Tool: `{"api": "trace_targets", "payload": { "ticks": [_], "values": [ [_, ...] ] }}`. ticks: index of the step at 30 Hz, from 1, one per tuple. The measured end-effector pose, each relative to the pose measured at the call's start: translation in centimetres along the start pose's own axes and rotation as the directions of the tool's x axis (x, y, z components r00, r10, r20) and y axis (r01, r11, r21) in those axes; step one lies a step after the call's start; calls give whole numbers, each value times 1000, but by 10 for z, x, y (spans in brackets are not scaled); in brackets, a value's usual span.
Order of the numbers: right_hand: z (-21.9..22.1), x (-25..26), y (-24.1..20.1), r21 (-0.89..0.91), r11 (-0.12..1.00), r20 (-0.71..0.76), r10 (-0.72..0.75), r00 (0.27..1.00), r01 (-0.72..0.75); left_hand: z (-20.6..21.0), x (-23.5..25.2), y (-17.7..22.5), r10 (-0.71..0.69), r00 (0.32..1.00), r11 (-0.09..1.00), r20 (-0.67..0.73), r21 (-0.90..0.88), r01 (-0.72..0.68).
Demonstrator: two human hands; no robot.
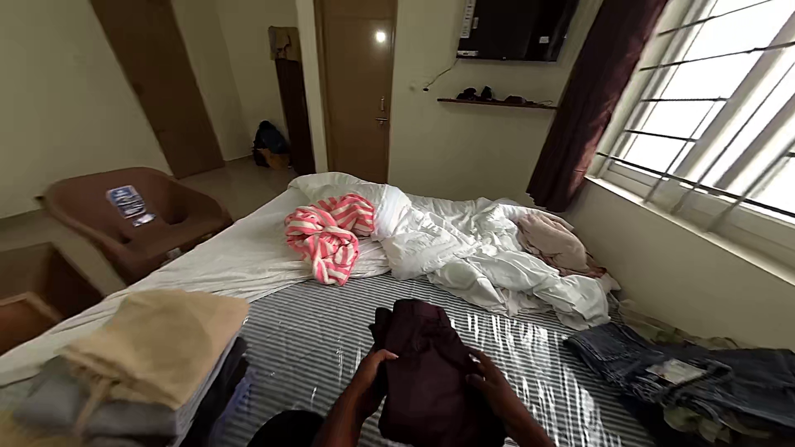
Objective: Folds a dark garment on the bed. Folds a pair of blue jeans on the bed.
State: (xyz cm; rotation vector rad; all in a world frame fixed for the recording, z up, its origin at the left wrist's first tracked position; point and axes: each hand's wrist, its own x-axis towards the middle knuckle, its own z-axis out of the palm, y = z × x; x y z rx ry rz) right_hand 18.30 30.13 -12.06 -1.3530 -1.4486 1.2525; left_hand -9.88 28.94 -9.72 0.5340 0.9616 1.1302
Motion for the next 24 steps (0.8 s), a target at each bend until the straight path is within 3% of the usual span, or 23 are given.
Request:
{"api": "trace_targets", "payload": {
  "ticks": [3, 7, 11, 14, 17, 20, 22, 24],
  "values": [
    [30, 35, -45, -199, 964, 41, -173, 984, 178, -21, -21, 27, 209, 975, 977, -80, -27, -212],
    [101, 72, -148, -382, 828, 146, -384, 912, 410, -60, -71, 95, 452, 866, 888, -213, 22, -459],
    [191, 75, -246, -299, 693, 148, -645, 750, 655, -114, -125, 169, 661, 635, 722, -401, 109, -683],
    [233, 54, -283, -235, 583, 198, -755, 626, 778, -190, -138, 198, 693, 475, 661, -543, 213, -720],
    [241, 34, -265, -372, 512, 345, -699, 627, 775, -282, -144, 181, 525, 489, 825, -696, 277, -492],
    [232, 34, -203, -544, 519, 474, -458, 752, 660, -338, -155, 139, 414, 522, 908, -746, 294, -300],
    [221, 43, -148, -618, 537, 493, -304, 816, 574, -338, -162, 125, 432, 469, 895, -770, 302, -328],
    [205, 47, -101, -695, 537, 473, -159, 866, 478, -322, -167, 118, 508, 343, 841, -790, 369, -396]
  ]
}}
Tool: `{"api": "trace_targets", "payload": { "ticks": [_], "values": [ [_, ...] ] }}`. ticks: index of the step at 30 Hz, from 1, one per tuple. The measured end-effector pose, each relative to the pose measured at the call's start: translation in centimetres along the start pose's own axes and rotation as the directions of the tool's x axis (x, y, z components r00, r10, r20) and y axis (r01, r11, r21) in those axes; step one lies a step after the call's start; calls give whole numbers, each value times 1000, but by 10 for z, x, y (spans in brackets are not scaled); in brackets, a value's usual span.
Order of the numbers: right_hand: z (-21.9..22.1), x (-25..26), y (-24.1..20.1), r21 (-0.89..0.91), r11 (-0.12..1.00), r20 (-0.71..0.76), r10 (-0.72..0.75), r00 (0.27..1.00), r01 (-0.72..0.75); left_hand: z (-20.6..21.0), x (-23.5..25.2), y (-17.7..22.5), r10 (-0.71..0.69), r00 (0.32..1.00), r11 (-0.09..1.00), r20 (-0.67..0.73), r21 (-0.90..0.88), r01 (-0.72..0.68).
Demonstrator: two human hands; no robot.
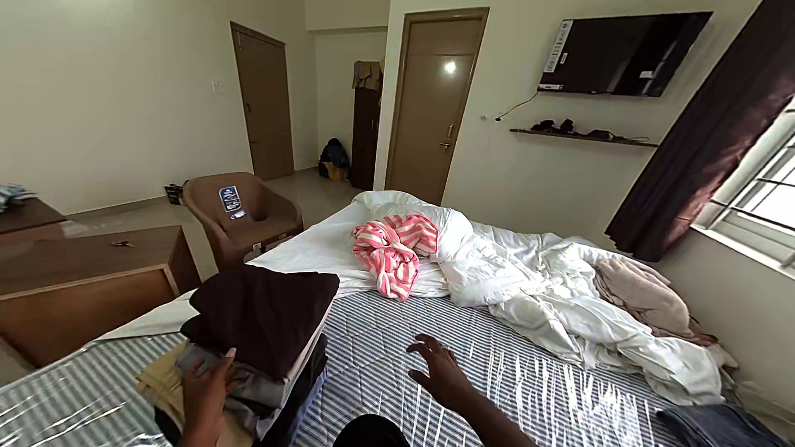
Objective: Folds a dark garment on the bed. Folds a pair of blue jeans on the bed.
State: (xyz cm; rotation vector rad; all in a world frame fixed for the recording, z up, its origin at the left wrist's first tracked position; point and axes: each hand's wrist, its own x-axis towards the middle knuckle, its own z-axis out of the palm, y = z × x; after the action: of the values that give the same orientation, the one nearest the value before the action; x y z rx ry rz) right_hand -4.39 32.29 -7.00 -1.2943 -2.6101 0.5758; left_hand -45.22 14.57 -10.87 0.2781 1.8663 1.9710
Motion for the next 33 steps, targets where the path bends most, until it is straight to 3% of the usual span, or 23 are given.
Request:
{"api": "trace_targets", "payload": {
  "ticks": [2, 5, 8, 11, 14, 16, 19, 20, 21, 22, 23, 25, 28, 30, 33],
  "values": [
    [16, -15, 34, -23, 995, 50, 98, 994, -97, 9, -15, 7, 176, 977, 984, -118, 32, -173],
    [18, -48, 85, -24, 975, 41, 222, 974, -221, 45, -46, 28, 488, 858, 857, -161, 275, -436],
    [-1, -91, 128, -8, 937, -11, 348, 937, -348, 99, -75, 34, 764, 645, 569, 35, 434, -698],
    [-25, -141, 166, 25, 888, -100, 460, 882, -460, 156, -99, 35, 796, 527, 471, 298, 243, -848],
    [-44, -206, 201, 77, 804, -161, 593, 789, -589, 206, -128, 34, 563, 516, 609, 646, 98, -787],
    [-50, -259, 226, 115, 711, -198, 701, 685, -694, 237, -154, 26, 318, 436, 693, 842, 108, -713],
    [-44, -345, 251, 202, 497, -243, 860, 448, -844, 263, -205, -26, 126, 307, 717, 943, 127, -685],
    [-38, -370, 255, 233, 409, -240, 903, 355, -882, 263, -216, -52, 36, 234, 702, 972, 142, -698],
    [-35, -390, 256, 279, 324, -203, 940, 274, -904, 260, -223, -71, -126, 119, 661, 985, 173, -730],
    [-33, -402, 256, 333, 272, -187, 958, 220, -903, 260, -226, -82, -290, 13, 616, 957, 198, -762],
    [-33, -409, 256, 366, 264, -217, 957, 194, -892, 261, -226, -90, -377, -49, 593, 925, 201, -780],
    [-35, -405, 258, 384, 306, -298, 934, 197, -871, 268, -218, -94, -395, -42, 610, 918, 227, -759],
    [-34, -386, 268, 380, 354, -315, 918, 240, -854, 273, -198, -96, -347, 146, 681, 926, 356, -639],
    [-33, -376, 276, 368, 368, -313, 914, 259, -854, 272, -194, -96, -379, 254, 665, 890, 453, -594],
    [-37, -367, 286, 337, 394, -351, 896, 274, -855, 275, -196, -101, -426, 256, 617, 868, 486, -619]
  ]
}}
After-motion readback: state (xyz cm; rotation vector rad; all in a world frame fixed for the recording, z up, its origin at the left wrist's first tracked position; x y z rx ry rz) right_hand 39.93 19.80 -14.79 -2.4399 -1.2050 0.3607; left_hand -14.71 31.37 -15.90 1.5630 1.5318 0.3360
